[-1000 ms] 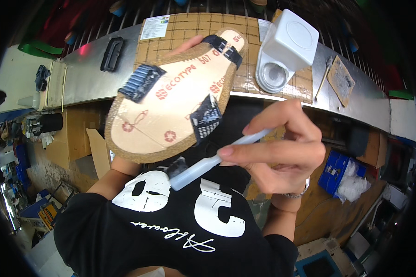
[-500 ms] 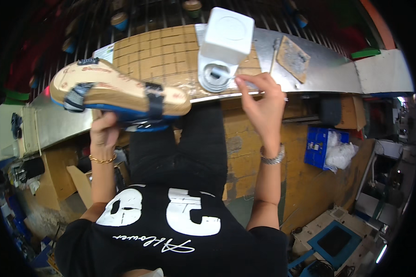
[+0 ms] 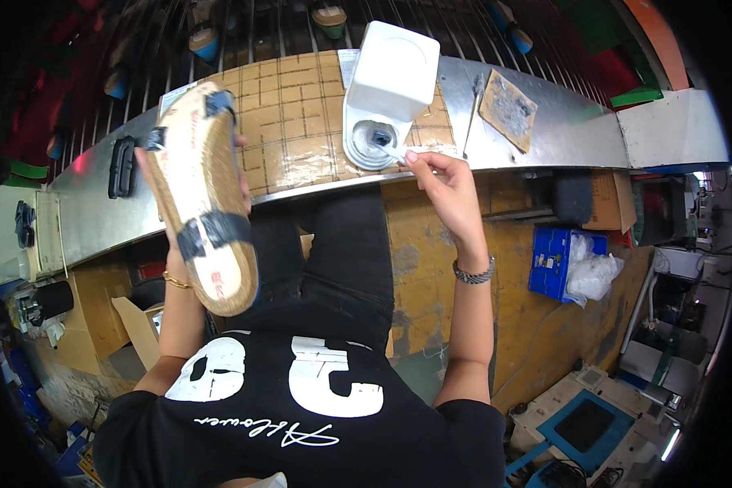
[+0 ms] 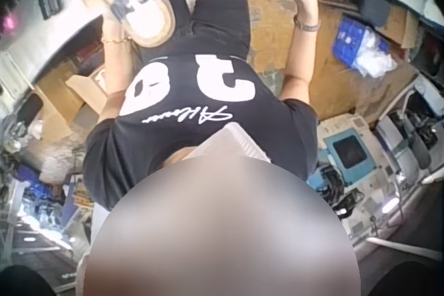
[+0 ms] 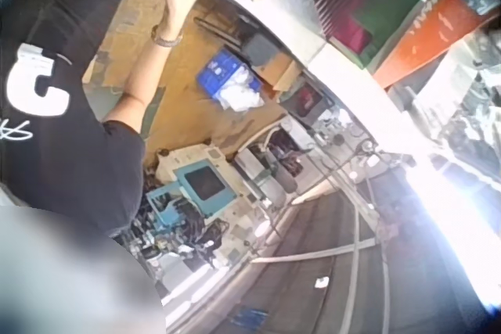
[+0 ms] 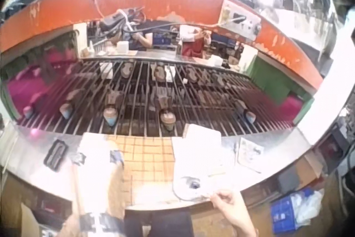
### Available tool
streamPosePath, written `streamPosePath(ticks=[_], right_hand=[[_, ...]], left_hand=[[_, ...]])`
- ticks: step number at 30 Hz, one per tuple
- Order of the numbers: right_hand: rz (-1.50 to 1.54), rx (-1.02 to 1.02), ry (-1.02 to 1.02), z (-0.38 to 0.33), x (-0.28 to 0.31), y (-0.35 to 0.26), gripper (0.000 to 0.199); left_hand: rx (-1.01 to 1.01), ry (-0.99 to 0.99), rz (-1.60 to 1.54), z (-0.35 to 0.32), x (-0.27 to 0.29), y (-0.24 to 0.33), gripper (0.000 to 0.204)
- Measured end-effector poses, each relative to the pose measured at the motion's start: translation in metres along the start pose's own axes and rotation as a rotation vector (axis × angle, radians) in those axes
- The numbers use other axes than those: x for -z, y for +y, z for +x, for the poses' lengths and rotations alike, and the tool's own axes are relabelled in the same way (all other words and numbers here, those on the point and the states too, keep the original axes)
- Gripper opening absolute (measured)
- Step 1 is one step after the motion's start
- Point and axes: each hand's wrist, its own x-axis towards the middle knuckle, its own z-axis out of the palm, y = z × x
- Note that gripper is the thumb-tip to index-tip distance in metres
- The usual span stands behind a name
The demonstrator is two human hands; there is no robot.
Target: The person applies glue to the soles of multiple sandals using a brush. They repeatedly dip the brush into a container and spread the adhesive along the edges and surfaces of the sandal soles, handling each sandal one at a time.
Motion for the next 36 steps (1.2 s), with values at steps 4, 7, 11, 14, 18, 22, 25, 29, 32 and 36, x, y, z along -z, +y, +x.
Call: streamPosePath(ticks=[4,7,11,14,18,22,25,29,32,36], right_hand=[[-0.2,0.281,0.122,-0.005,0.014,-0.04,0.014],[-0.409,0.852,0.375,-0.012,0.008,-0.082,0.023],[-0.246,0.965,0.332,-0.037,-0.028,-0.115,0.022],[-0.176,0.918,0.191,-0.046,-0.044,-0.126,0.022],[-0.21,0.937,0.274,-0.043,-0.051,-0.135,0.019],[-0.253,0.944,0.284,-0.045,-0.047,-0.142,0.017],[-0.258,1.022,0.253,-0.048,-0.042,-0.144,0.018],[-0.243,1.008,0.146,-0.05,-0.036,-0.14,0.02],[-0.239,1.014,0.06,-0.048,-0.031,-0.139,0.02],[-0.241,1.042,-0.118,-0.044,-0.022,-0.148,0.019]], left_hand=[[0.076,-0.009,0.18,0.001,-0.013,-0.01,0.103],[0.09,0.062,0.336,-0.005,-0.036,-0.02,0.102],[0.047,-0.212,0.521,-0.008,-0.064,-0.022,0.1],[0.006,-0.216,0.498,-0.014,-0.079,-0.02,0.096],[-0.036,-0.189,0.605,-0.02,-0.087,-0.017,0.098],[-0.063,-0.233,0.772,-0.021,-0.087,-0.012,0.103],[-0.075,-0.23,0.87,-0.022,-0.088,-0.009,0.105],[-0.095,-0.207,0.817,-0.024,-0.09,-0.008,0.105],[-0.066,-0.254,0.751,-0.024,-0.089,-0.009,0.104],[-0.021,-0.3,0.635,-0.025,-0.088,-0.011,0.102]])
